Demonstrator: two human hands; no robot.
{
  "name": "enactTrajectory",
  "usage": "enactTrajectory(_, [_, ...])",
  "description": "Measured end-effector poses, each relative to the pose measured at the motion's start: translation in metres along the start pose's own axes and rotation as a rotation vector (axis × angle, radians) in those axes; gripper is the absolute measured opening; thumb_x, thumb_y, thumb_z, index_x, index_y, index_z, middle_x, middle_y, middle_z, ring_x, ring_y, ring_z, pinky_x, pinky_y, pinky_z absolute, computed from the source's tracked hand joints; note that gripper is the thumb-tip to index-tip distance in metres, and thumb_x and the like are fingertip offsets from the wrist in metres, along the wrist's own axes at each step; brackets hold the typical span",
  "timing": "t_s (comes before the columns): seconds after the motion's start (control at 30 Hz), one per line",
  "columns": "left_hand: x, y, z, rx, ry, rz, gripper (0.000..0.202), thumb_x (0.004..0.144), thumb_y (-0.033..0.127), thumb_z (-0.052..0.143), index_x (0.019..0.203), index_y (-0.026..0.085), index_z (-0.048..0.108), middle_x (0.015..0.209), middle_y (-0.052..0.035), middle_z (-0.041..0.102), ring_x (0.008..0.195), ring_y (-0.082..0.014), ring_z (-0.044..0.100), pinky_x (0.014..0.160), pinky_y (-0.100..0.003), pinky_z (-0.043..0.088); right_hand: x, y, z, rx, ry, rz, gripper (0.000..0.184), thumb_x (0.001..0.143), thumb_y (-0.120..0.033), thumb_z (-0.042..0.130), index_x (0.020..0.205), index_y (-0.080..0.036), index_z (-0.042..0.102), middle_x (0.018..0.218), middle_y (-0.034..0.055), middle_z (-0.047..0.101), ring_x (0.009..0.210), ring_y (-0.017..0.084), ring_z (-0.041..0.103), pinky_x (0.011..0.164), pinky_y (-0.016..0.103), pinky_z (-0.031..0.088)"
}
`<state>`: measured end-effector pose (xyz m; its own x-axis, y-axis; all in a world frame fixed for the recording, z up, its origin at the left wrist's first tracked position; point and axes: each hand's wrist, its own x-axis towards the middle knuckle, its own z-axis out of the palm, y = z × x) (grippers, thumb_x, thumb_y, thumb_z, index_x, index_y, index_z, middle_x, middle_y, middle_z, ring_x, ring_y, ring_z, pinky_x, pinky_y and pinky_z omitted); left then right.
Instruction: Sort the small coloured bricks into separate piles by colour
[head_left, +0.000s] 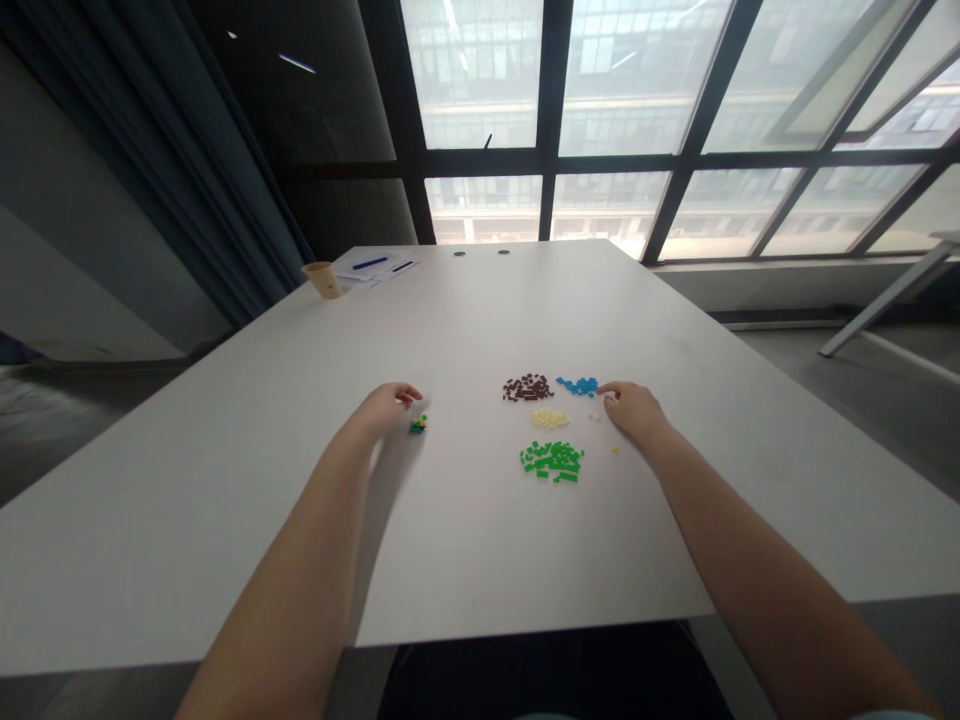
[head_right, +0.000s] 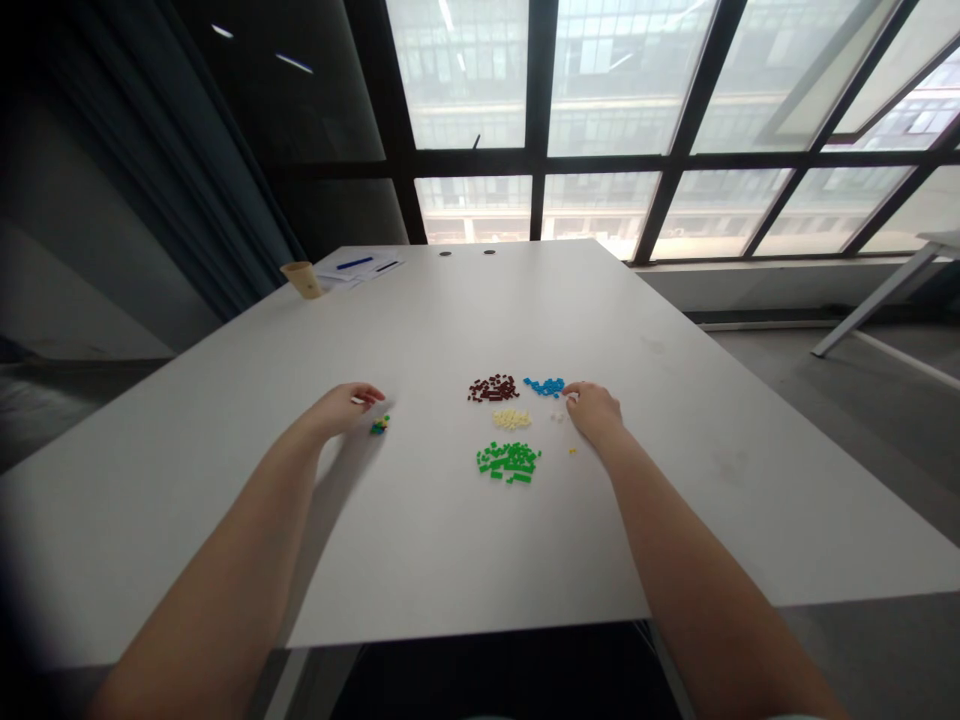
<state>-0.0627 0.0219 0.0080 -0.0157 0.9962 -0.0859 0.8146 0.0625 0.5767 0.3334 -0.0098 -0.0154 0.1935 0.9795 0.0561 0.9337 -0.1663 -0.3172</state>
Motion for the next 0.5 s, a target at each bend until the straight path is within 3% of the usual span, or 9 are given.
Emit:
enactTrajectory(0.1, [-0.002, -0.001, 0.004, 0.069, -0.092, -0.021, 0.027, 0.056, 0.013, 0.052, 0.079, 0.015, 0.066, 0.078, -0.0045, 0.067, 0.065, -0.0160, 0.059, 0.057, -0.023, 0.042, 0.000, -0.001, 0.000, 0.035, 0.040, -0.014, 0.032, 0.071, -0.022, 0.045, 0.094, -0.024, 0.068, 0.080, 0.0050, 0.065, 0.074, 0.018, 0.057, 0.067, 0.028, 0.039])
enactTrajectory(0.5, [-0.010, 0.015, 0.008, 0.235, -0.134, 0.040, 0.016, 0.063, 0.027, 0.055, 0.071, 0.015, 0.063, 0.074, -0.0056, 0.066, 0.068, -0.0168, 0.059, 0.059, -0.023, 0.040, -0.001, -0.001, -0.002, 0.138, 0.108, -0.036, 0.027, 0.071, -0.031, 0.047, 0.084, -0.021, 0.069, 0.065, 0.0029, 0.061, 0.059, 0.014, 0.049, 0.057, 0.025, 0.033])
